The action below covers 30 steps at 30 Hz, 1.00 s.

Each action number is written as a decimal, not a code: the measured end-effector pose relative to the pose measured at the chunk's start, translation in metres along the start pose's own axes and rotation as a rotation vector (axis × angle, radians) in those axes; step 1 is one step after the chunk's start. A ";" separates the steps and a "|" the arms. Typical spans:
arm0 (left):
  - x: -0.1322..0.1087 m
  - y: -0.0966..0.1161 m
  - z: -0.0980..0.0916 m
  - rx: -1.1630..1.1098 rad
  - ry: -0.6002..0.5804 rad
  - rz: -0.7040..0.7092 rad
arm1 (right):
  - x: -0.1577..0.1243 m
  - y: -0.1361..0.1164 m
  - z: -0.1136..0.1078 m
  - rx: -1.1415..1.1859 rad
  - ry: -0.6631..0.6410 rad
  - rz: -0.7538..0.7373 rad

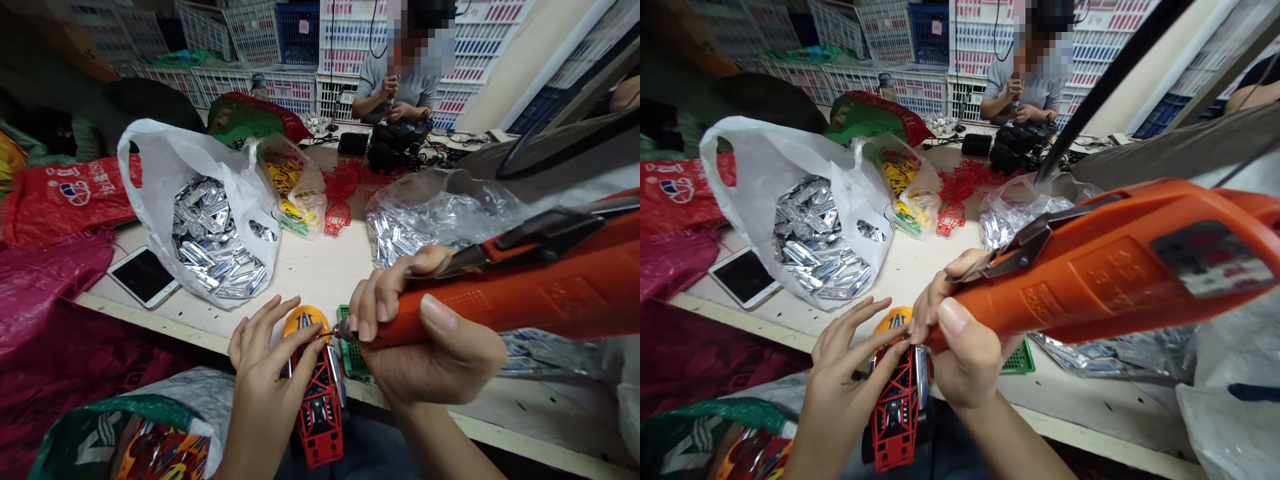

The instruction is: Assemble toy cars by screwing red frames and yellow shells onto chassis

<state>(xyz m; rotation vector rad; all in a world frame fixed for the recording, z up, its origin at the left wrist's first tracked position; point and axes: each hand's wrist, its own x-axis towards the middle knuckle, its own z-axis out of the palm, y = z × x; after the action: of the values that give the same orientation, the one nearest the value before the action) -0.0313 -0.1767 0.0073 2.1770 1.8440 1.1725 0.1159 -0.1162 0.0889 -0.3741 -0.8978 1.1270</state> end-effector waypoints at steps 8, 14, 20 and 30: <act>-0.002 -0.005 0.004 0.064 -0.058 -0.054 | 0.007 0.008 0.010 -0.043 0.111 0.019; -0.007 -0.005 0.008 -0.015 -0.112 -0.119 | 0.008 0.018 0.007 -0.063 0.055 0.066; -0.011 0.002 0.016 -0.136 -0.037 -0.150 | 0.009 0.021 0.005 -0.106 0.069 0.076; -0.006 0.009 0.018 -0.242 -0.002 -0.233 | 0.012 0.027 0.004 -0.140 0.059 0.084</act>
<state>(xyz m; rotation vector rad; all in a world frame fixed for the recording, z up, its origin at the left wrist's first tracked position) -0.0138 -0.1768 -0.0039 1.7833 1.7886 1.2657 0.0976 -0.0948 0.0786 -0.5618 -0.9189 1.1268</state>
